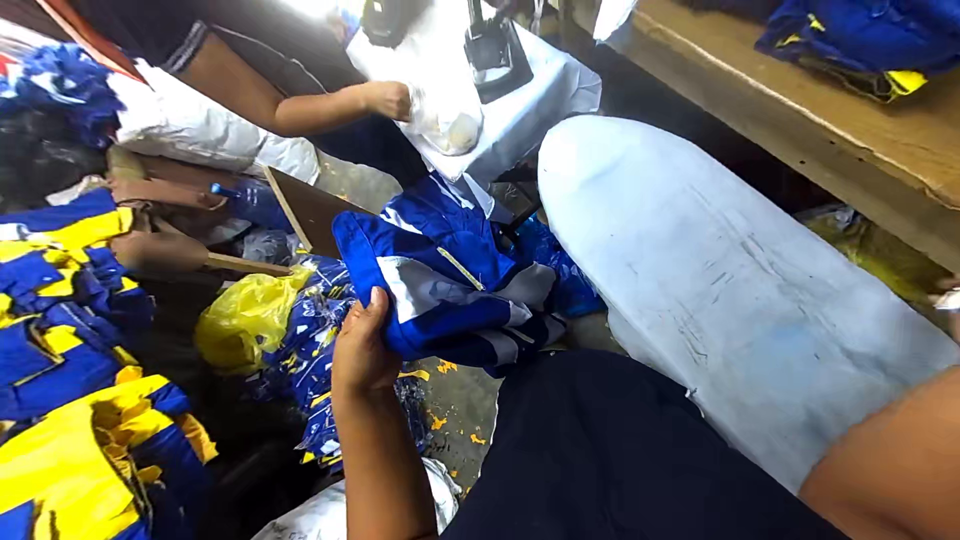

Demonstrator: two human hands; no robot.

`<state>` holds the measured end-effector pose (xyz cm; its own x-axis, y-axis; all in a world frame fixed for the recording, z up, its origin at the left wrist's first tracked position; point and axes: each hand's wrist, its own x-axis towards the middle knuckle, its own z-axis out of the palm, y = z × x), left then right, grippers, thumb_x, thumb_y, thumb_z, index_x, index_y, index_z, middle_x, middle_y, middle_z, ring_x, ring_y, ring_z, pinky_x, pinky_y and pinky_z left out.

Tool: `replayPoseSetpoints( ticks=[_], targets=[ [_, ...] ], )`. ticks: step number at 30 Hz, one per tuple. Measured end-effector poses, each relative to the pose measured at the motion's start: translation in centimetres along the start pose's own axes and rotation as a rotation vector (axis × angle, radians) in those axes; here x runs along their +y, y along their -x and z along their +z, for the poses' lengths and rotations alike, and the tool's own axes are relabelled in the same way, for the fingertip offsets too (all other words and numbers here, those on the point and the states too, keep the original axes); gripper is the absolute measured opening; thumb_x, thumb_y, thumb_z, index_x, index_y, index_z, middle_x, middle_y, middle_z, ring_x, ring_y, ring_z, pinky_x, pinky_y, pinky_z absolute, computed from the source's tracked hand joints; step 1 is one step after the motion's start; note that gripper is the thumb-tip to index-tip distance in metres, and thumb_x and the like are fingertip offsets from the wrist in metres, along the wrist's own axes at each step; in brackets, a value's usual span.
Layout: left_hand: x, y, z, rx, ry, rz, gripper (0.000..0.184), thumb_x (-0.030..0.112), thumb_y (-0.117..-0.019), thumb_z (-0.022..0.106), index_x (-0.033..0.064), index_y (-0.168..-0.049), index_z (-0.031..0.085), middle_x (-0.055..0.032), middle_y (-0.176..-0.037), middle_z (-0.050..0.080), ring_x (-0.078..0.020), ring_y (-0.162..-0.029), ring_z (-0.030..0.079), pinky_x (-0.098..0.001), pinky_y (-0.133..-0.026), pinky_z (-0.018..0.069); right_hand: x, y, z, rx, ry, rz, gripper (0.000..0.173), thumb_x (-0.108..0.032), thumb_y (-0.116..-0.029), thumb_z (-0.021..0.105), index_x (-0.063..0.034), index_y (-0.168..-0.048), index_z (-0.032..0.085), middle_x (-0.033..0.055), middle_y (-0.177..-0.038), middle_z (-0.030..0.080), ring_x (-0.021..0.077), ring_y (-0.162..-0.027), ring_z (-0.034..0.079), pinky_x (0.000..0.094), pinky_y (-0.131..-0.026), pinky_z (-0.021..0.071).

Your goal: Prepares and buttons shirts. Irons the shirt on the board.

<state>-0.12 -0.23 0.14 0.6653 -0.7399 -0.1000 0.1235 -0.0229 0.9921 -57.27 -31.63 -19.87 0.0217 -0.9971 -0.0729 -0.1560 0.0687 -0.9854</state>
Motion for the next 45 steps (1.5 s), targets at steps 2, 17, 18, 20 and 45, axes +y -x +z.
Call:
replayPoseSetpoints(
  ticks=[2,17,18,20,45],
  targets=[
    [0.1,-0.1,0.3,-0.005,0.021,0.006,0.022,0.03,-0.1056,0.046,0.0208,-0.107,0.066,0.0051,-0.091,0.077,-0.0053,-0.088,0.073,-0.0273,-0.082,0.0619,-3.3,2.1,8.6,0.092,-0.24,0.248,0.019,0.0,-0.0992,0.043,-0.0145,-0.108,0.051,-0.0079,-0.088,0.066,0.003,-0.07,0.065,0.0211,-0.06,0.0565],
    [0.6,0.1,0.4,-0.035,0.019,0.121,0.022,0.037,-0.1051,0.052,0.0225,-0.115,0.066,0.0052,-0.102,0.076,-0.0067,-0.099,0.072,-0.0301,-0.089,0.0605,-13.5,14.0,36.5,-1.001,-0.146,0.235,0.022,-0.01,-0.1041,0.059,-0.0004,-0.124,0.057,0.0075,-0.101,0.065,0.009,-0.077,0.061,0.0253,-0.066,0.0519],
    [0.5,0.1,0.4,-0.03,0.019,0.122,0.021,0.036,-0.1049,0.053,0.0226,-0.115,0.066,0.0053,-0.102,0.076,-0.0066,-0.099,0.072,-0.03,-0.09,0.0603,-13.9,14.3,37.1,-1.019,-0.124,0.221,0.021,-0.01,-0.1041,0.06,0.0,-0.123,0.057,0.0075,-0.098,0.063,0.0082,-0.073,0.06,0.0239,-0.063,0.0508],
    [0.5,0.1,0.5,-0.012,0.013,0.121,0.021,0.034,-0.1058,0.05,0.0226,-0.117,0.064,0.006,-0.104,0.076,-0.0065,-0.101,0.071,-0.0301,-0.091,0.0599,-14.3,14.7,38.0,-1.05,-0.099,0.193,0.02,-0.01,-0.1042,0.06,0.0014,-0.121,0.057,0.0083,-0.096,0.062,0.008,-0.07,0.058,0.0229,-0.061,0.0495],
    [-0.5,0.0,1.1,-0.019,0.133,0.124,0.022,0.036,-0.1049,0.054,0.0221,-0.116,0.066,0.0042,-0.104,0.076,-0.0077,-0.1,0.072,-0.0303,-0.091,0.06,-15.8,17.7,39.5,-1.109,0.051,-0.001,0.025,-0.017,-0.1094,0.05,0.0042,-0.122,0.051,0.0089,-0.088,0.056,0.013,-0.075,0.055,0.0294,-0.072,0.048]
  ],
)
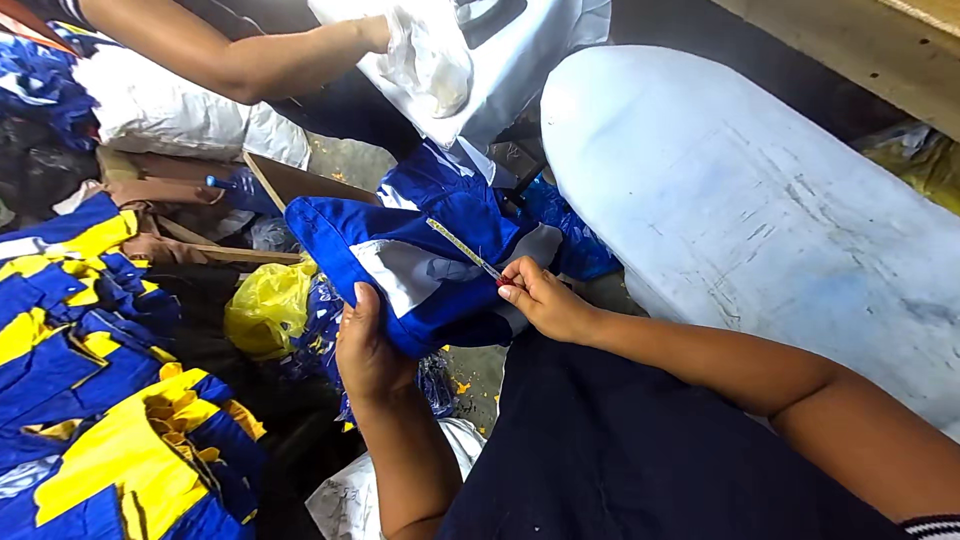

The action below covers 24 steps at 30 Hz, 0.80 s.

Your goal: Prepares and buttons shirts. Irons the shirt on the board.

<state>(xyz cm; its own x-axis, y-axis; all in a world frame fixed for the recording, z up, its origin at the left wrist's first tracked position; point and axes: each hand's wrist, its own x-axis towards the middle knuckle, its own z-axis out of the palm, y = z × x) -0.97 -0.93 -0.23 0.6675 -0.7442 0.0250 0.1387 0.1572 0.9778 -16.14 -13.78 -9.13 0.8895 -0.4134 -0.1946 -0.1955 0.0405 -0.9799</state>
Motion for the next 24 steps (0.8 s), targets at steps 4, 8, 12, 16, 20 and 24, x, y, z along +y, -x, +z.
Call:
replayPoseSetpoints(
  ticks=[4,8,12,16,20,24],
  targets=[
    [0.0,0.1,0.1,0.026,-0.022,0.0,0.022,0.033,-0.1069,0.05,0.0219,-0.115,0.067,0.0043,-0.103,0.076,-0.0073,-0.1,0.072,-0.0301,-0.09,0.0602,0.6,-0.1,0.1,0.046,-0.019,-0.05,0.022,-0.013,-0.1079,0.051,0.0053,-0.12,0.053,0.0098,-0.088,0.057,0.0126,-0.075,0.055,0.0285,-0.072,0.0484],
    [0.1,0.1,0.3,0.058,-0.027,0.004,0.022,0.031,-0.1075,0.047,0.0212,-0.115,0.066,0.0043,-0.102,0.077,-0.0073,-0.099,0.073,-0.0299,-0.089,0.0605,1.0,0.1,-0.1,0.049,-0.091,-0.046,0.023,-0.015,-0.1081,0.051,0.0047,-0.121,0.052,0.0057,-0.083,0.055,0.0069,-0.068,0.052,0.0234,-0.066,0.0467],
    [0.0,0.1,0.3,0.053,-0.009,0.01,0.022,0.032,-0.1071,0.049,0.0218,-0.114,0.067,0.004,-0.102,0.077,-0.0072,-0.099,0.072,-0.03,-0.09,0.0603,1.1,0.1,-0.2,0.031,-0.12,-0.025,0.025,-0.016,-0.108,0.052,0.0044,-0.122,0.051,0.0051,-0.083,0.055,0.0056,-0.067,0.052,0.0218,-0.065,0.0461],
    [-0.1,0.2,0.3,0.021,0.005,0.012,0.022,0.035,-0.1058,0.052,0.022,-0.114,0.068,0.0035,-0.104,0.077,-0.0077,-0.101,0.072,-0.0304,-0.091,0.0601,0.8,0.0,-0.2,0.016,-0.107,-0.025,0.025,-0.016,-0.1083,0.052,0.0042,-0.122,0.051,0.0047,-0.083,0.055,0.0057,-0.068,0.051,0.0221,-0.066,0.0455],
    [0.0,0.4,0.5,0.006,-0.002,0.011,0.021,0.034,-0.1053,0.054,0.0234,-0.113,0.069,0.0044,-0.103,0.077,-0.0065,-0.1,0.072,-0.0288,-0.09,0.0597,0.6,-0.3,-0.1,0.034,-0.109,-0.041,0.024,-0.017,-0.1082,0.052,0.0036,-0.121,0.051,0.0041,-0.082,0.054,0.0053,-0.067,0.051,0.0213,-0.065,0.0449],
    [-0.1,0.6,0.5,-0.009,0.011,0.019,0.02,0.037,-0.1028,0.059,0.0233,-0.113,0.07,0.0038,-0.103,0.077,-0.0069,-0.099,0.073,-0.0293,-0.09,0.06,0.7,-0.5,0.1,0.045,-0.106,-0.049,0.024,-0.016,-0.1079,0.053,0.0039,-0.122,0.052,0.0062,-0.086,0.057,0.0067,-0.071,0.053,0.023,-0.069,0.0469]
  ],
)
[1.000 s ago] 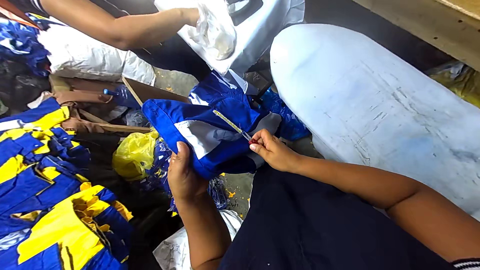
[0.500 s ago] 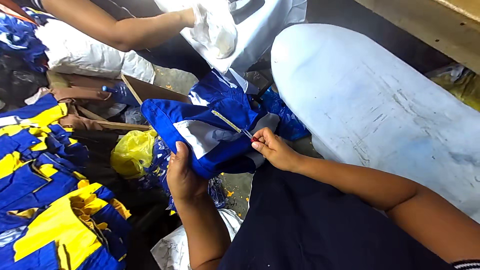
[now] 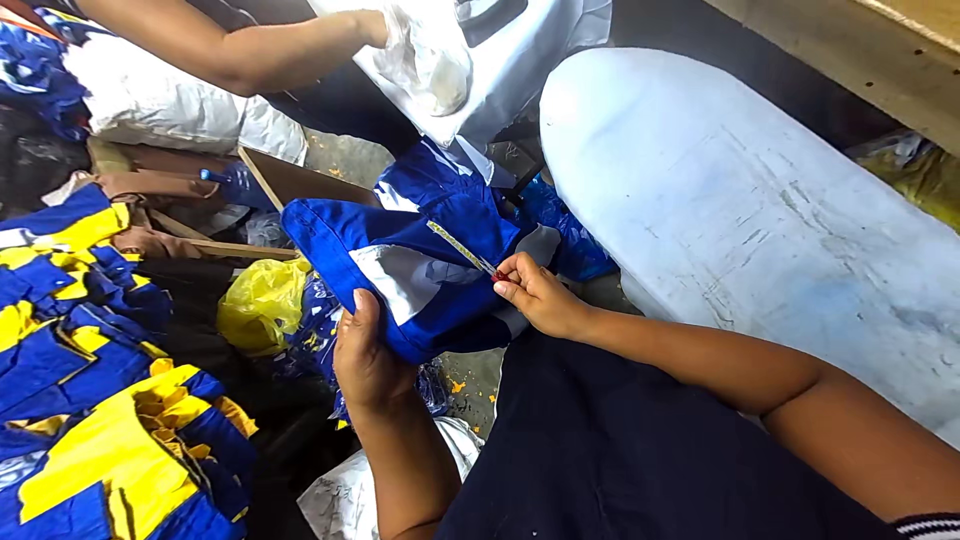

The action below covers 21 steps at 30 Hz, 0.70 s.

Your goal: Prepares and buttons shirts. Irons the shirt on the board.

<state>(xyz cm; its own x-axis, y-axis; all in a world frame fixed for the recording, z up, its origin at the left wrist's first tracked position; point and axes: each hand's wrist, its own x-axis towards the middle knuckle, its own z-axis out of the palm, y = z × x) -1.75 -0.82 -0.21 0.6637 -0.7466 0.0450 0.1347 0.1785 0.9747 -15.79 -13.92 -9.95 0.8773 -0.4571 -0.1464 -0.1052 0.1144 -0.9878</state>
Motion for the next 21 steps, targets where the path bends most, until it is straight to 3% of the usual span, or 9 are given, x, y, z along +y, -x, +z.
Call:
replayPoseSetpoints(
  ticks=[6,15,18,21],
  targets=[
    [0.0,0.2,0.0,0.025,-0.002,-0.001,0.02,0.036,-0.1027,0.059,0.0224,-0.113,0.069,0.0037,-0.102,0.077,-0.0072,-0.099,0.073,-0.0294,-0.09,0.0601,0.5,0.0,0.3,0.04,0.026,-0.064,0.022,-0.012,-0.1066,0.054,0.0044,-0.121,0.052,0.0082,-0.088,0.057,0.0104,-0.075,0.055,0.0262,-0.071,0.0488],
    [0.4,0.2,0.0,0.053,-0.029,0.0,0.021,0.034,-0.1054,0.053,0.0224,-0.112,0.068,0.0047,-0.101,0.077,-0.0068,-0.098,0.073,-0.0289,-0.089,0.0601,1.1,0.3,-0.2,0.061,-0.04,-0.065,0.023,-0.013,-0.1076,0.05,0.0051,-0.122,0.051,0.005,-0.086,0.055,0.0046,-0.068,0.05,0.0204,-0.065,0.0449],
    [0.4,0.2,-0.2,0.017,-0.039,0.005,0.02,0.035,-0.1043,0.055,0.024,-0.11,0.07,0.0051,-0.1,0.077,-0.0058,-0.097,0.073,-0.028,-0.089,0.0601,0.9,0.1,-0.6,0.084,-0.052,-0.048,0.024,-0.014,-0.108,0.05,0.0054,-0.123,0.05,0.0053,-0.087,0.056,0.0035,-0.068,0.052,0.0196,-0.064,0.0458],
    [0.6,0.2,-0.6,-0.053,-0.058,0.003,0.02,0.042,-0.0988,0.064,0.0264,-0.109,0.072,0.0064,-0.1,0.078,-0.0041,-0.096,0.073,-0.026,-0.089,0.0599,-0.3,-1.0,-1.6,0.118,-0.027,-0.074,0.028,-0.013,-0.1082,0.05,0.0068,-0.129,0.049,0.0096,-0.098,0.061,0.0056,-0.071,0.058,0.021,-0.063,0.05]
  ],
)
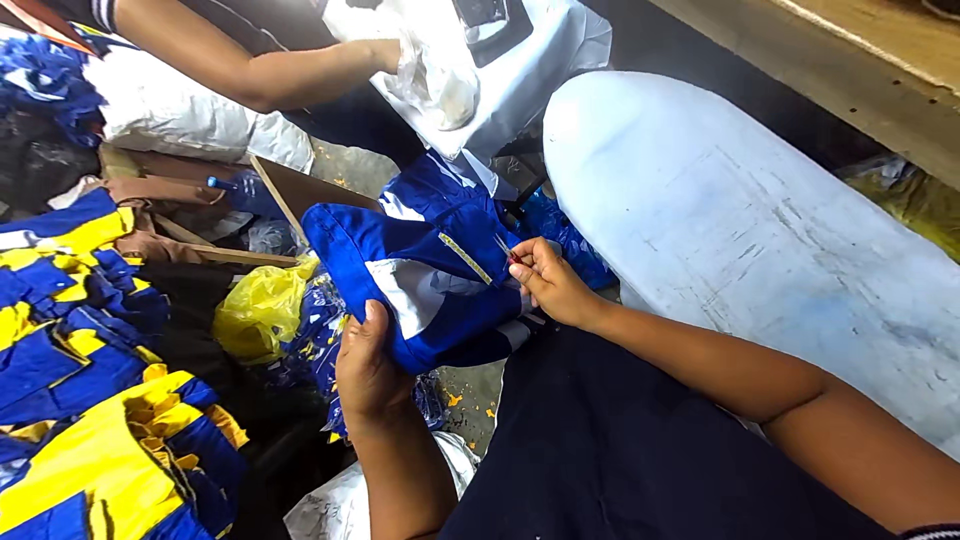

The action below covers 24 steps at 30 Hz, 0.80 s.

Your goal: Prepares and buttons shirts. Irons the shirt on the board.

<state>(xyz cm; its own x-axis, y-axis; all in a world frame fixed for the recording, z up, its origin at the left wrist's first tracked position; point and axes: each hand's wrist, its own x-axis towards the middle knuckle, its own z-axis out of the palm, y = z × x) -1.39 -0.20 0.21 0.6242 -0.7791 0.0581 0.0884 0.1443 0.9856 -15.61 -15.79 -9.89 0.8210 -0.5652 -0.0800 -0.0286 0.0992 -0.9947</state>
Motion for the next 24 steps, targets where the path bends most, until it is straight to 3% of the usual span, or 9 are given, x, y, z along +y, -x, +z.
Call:
replayPoseSetpoints(
  ticks=[6,10,17,24],
  targets=[
    [0.2,0.2,-0.4,-0.104,0.022,0.013,0.021,0.042,-0.0973,0.066,0.0248,-0.108,0.074,0.0062,-0.099,0.078,-0.0029,-0.094,0.073,-0.0233,-0.087,0.0599,-2.8,-3.1,-1.3,-0.013,0.128,-0.136,0.026,-0.013,-0.1062,0.053,0.005,-0.124,0.055,0.0119,-0.102,0.06,0.01,-0.08,0.056,0.0249,-0.073,0.0489],
    [0.2,0.4,-0.4,-0.157,0.023,0.018,0.022,0.041,-0.0988,0.064,0.0247,-0.108,0.076,0.0067,-0.099,0.078,-0.0014,-0.093,0.073,-0.022,-0.087,0.0598,-4.9,-4.0,-2.1,-0.12,0.305,-0.095,0.025,-0.014,-0.1065,0.054,0.0038,-0.123,0.057,0.0171,-0.112,0.06,0.0192,-0.091,0.058,0.0339,-0.082,0.0498],
    [0.3,0.2,-0.3,-0.23,0.017,0.031,0.023,0.04,-0.1011,0.06,0.0263,-0.111,0.076,0.0089,-0.101,0.078,0.0005,-0.095,0.072,-0.0196,-0.088,0.0587,-6.1,-4.4,-2.2,-0.192,0.325,-0.048,0.02,-0.015,-0.1065,0.055,0.0011,-0.119,0.057,0.0111,-0.1,0.058,0.0146,-0.083,0.055,0.0312,-0.076,0.0471],
    [0.2,0.0,-0.1,-0.238,0.009,0.039,0.023,0.041,-0.1013,0.06,0.0269,-0.11,0.076,0.0095,-0.1,0.078,0.0015,-0.094,0.072,-0.019,-0.087,0.0585,-6.0,-4.2,-2.5,-0.159,0.357,-0.052,0.015,-0.011,-0.1057,0.055,0.0007,-0.114,0.059,0.0114,-0.099,0.058,0.0158,-0.081,0.055,0.0329,-0.074,0.0479]
  ],
)
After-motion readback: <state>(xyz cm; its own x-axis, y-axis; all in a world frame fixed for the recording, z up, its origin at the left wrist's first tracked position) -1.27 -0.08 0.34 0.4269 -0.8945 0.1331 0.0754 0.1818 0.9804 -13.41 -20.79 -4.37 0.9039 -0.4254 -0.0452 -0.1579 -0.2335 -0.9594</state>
